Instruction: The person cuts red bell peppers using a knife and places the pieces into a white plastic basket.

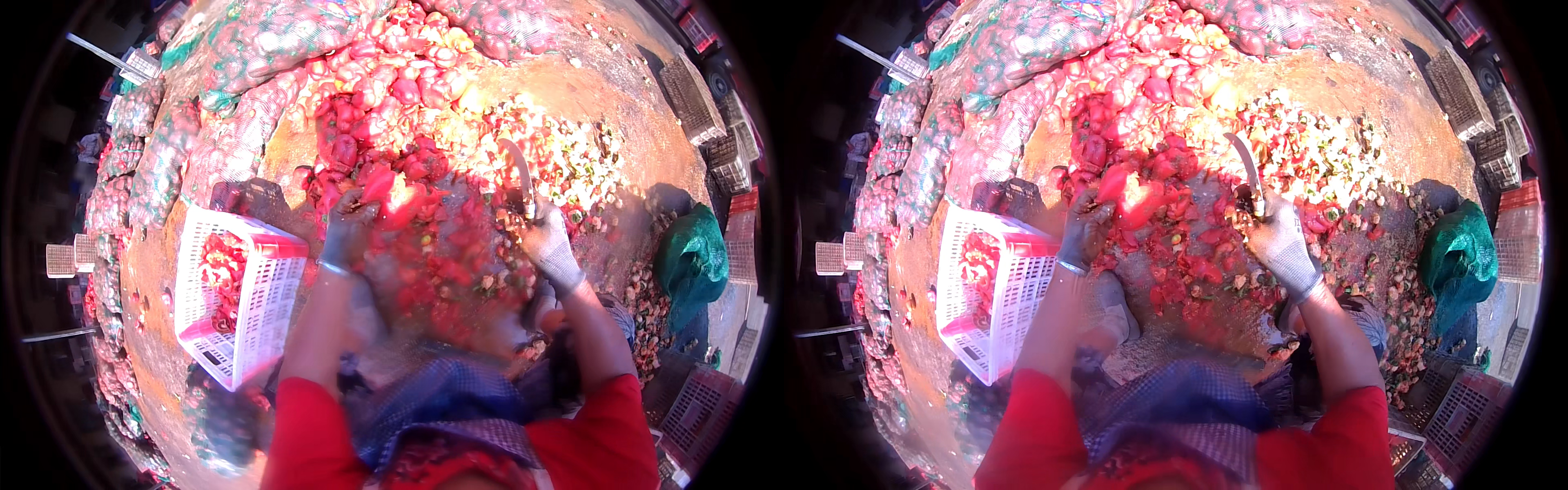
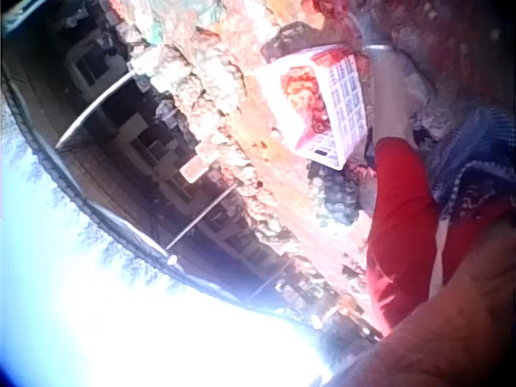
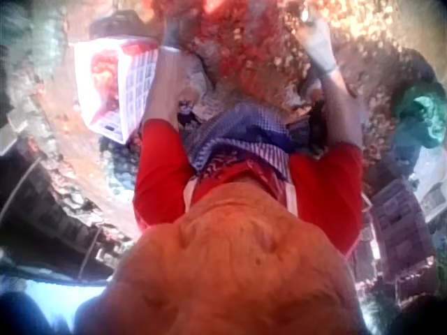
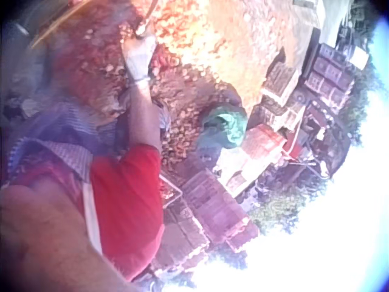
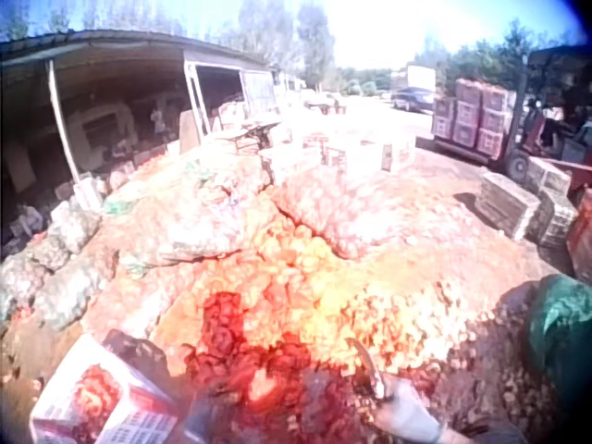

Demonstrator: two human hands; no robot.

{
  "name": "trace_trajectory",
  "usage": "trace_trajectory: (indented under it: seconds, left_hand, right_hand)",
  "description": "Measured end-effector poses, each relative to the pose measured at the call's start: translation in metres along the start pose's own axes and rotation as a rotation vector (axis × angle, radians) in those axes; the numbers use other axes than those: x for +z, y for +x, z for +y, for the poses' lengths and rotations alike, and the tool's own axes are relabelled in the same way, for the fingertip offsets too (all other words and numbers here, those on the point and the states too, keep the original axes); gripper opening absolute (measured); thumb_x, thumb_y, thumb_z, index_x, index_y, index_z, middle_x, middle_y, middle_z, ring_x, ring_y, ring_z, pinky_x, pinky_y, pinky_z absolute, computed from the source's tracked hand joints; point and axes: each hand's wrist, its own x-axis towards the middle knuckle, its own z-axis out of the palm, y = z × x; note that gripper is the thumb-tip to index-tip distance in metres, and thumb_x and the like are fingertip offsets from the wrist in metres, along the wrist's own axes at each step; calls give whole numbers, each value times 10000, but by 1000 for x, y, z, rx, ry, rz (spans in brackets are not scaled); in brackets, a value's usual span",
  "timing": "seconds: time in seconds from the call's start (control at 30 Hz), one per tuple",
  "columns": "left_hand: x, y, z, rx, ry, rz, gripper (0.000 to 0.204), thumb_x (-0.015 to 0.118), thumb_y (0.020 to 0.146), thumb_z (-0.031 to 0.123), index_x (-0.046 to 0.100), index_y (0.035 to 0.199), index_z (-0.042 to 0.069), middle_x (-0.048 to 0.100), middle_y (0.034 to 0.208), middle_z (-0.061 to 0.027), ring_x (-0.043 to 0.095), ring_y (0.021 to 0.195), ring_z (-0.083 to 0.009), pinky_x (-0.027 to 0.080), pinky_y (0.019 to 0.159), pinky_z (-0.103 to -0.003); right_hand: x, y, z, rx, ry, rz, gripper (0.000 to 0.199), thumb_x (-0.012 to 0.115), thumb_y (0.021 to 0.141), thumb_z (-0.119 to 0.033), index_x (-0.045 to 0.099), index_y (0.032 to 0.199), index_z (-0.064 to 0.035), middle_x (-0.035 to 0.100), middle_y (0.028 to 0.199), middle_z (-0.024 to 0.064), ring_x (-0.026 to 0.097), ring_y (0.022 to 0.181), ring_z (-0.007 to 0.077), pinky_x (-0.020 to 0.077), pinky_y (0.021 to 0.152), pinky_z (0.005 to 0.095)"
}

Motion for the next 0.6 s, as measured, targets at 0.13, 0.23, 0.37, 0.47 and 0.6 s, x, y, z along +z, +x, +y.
trace_trajectory:
  seconds: [0.13, 0.23, 0.37, 0.47, 0.6]
  left_hand:
    - [-7, -26, 53, 33, -93, -113, 397, 566, 891, -53, 492, 1275, 13, 604, 1209, -153, 629, 1067, -275, 554, 914, -423]
    - [14, -39, 80, 95, -142, -192, 503, 637, 864, 30, 440, 1327, 6, 579, 1244, -173, 607, 1125, -306, 544, 929, -432]
    - [55, -51, 105, 132, -154, -330, 501, 559, 846, 63, 460, 1326, -43, 597, 1211, -139, 574, 1116, -254, 449, 982, -389]
    - [80, -52, 117, 100, -163, -456, 502, 543, 862, 56, 433, 1342, -43, 593, 1215, -146, 573, 1118, -252, 440, 996, -402]
    - [101, -56, 129, 61, -52, -459, 378, 469, 938, 43, 453, 1305, -45, 591, 1205, -154, 600, 1071, -234, 522, 881, -353]
  right_hand:
    - [16, 4, -26, 118, -41, -69, 256, 714, 850, -173, 634, 1029, -8, 682, 879, 84, 624, 828, 134, 514, 738, 321]
    - [27, 6, -14, 113, 283, -153, 286, 725, 839, -187, 643, 1065, -32, 685, 894, 67, 635, 841, 130, 519, 735, 328]
    - [20, 4, -34, -52, 282, -258, 451, 736, 832, -160, 575, 1235, -36, 661, 1058, 51, 623, 936, 138, 516, 794, 312]
    - [11, -1, -41, -51, 516, -308, 450, 744, 833, -123, 564, 1230, -12, 639, 1078, 51, 606, 1016, 134, 504, 865, 291]
    - [-2, -7, -46, 31, 686, -399, 352, 732, 831, -60, 580, 1142, 5, 627, 1049, 52, 610, 995, 137, 508, 896, 288]
